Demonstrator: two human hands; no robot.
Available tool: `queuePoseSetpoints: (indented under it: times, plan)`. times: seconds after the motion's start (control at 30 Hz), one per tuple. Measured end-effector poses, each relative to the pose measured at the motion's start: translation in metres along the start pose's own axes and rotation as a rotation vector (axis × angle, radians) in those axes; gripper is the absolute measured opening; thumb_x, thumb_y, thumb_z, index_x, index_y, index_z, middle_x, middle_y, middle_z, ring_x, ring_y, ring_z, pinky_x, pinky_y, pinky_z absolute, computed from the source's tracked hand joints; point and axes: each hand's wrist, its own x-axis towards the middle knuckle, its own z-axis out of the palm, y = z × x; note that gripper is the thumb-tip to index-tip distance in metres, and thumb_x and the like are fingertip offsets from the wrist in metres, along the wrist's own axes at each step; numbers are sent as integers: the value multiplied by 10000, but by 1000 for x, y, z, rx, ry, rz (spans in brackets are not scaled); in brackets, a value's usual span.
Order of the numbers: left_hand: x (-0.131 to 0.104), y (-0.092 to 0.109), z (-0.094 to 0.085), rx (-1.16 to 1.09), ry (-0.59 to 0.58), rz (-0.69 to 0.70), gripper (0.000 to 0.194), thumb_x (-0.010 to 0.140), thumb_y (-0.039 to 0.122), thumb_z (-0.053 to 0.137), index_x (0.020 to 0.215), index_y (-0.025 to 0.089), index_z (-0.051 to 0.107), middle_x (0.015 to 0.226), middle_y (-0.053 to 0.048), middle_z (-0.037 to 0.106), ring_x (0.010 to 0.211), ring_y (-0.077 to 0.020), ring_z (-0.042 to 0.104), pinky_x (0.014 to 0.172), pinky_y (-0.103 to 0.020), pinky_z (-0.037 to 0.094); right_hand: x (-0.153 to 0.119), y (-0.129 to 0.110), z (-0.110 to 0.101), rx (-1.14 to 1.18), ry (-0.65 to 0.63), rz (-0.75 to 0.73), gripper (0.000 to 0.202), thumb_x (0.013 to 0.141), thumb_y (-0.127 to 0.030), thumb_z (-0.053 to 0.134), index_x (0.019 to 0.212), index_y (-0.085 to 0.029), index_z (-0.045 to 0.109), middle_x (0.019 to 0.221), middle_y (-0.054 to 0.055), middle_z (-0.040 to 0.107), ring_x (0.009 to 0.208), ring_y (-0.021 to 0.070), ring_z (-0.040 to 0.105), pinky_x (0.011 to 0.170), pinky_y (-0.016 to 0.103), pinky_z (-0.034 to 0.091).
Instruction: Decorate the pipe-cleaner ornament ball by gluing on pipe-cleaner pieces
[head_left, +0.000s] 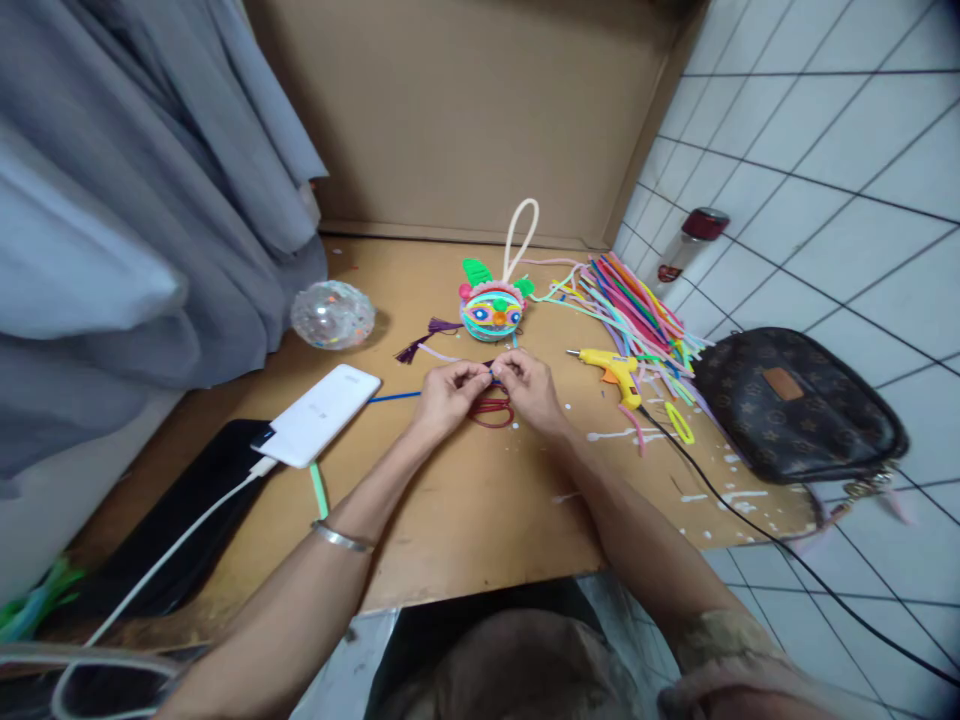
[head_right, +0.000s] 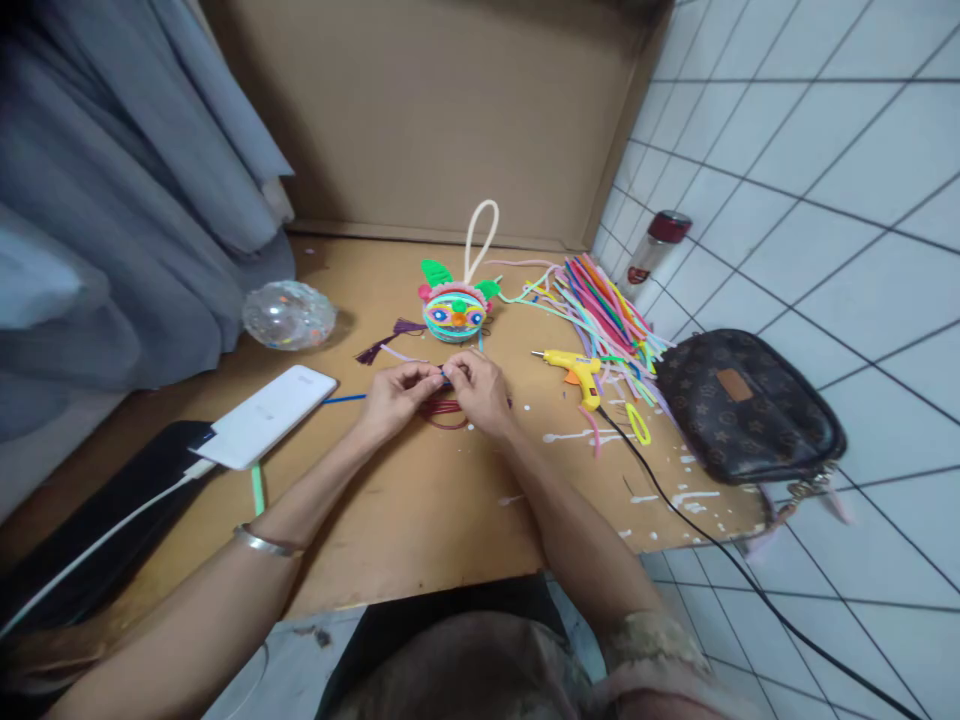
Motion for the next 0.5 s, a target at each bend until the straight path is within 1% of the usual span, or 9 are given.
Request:
queuePoseSetpoints:
  times: [0.13,0.2,0.27,0.33,0.43,0.5]
  plan:
    - [0,3,-1,-15,-23,-45,340,614,479,839,697,163,746,661,-16,708,594,-127,564,620,-251,445,3,7,1,78,-93,94,178,835,-367,559,761,-209,595,692,-27,576,668,133,513,660,258,418]
    - [-1,4,-1,-37,-5,-76,361,589,490,851,698,162,745,645,-11,696,579,-120,546,613,-252,436,5,8,-5,4,-81,110,218,866,-393,535,768,-208,594,692,-22,577,656,137,515,653,263,409]
    - [-1,5,0,-63,30,-100,381,568,503,857,696,164,740,613,-1,672,555,-108,512,587,-248,412,4,7,-18,-204,3,92,248,905,-394,503,786,-205,610,748,7,616,703,158,546,697,283,418]
    - [0,6,0,-85,62,-118,396,548,515,860,687,167,729,575,11,640,528,-96,472,553,-241,379,2,6,-39,-494,99,71,243,927,-357,488,834,-194,642,878,62,676,823,194,589,801,321,431]
    - [0,7,2,-111,90,-132,397,533,514,861,670,171,716,528,25,596,505,-86,428,511,-231,329,-2,5,-77,-868,186,168,270,951,-342,476,954,-165,680,1062,150,700,988,260,605,904,379,418]
    - [0,8,3,-142,102,-140,397,514,506,866,659,170,712,506,34,569,497,-77,406,490,-223,299,-5,7,-97,-1053,301,259,312,955,-362,482,1042,-137,680,1135,197,679,1057,303,589,926,415,406]
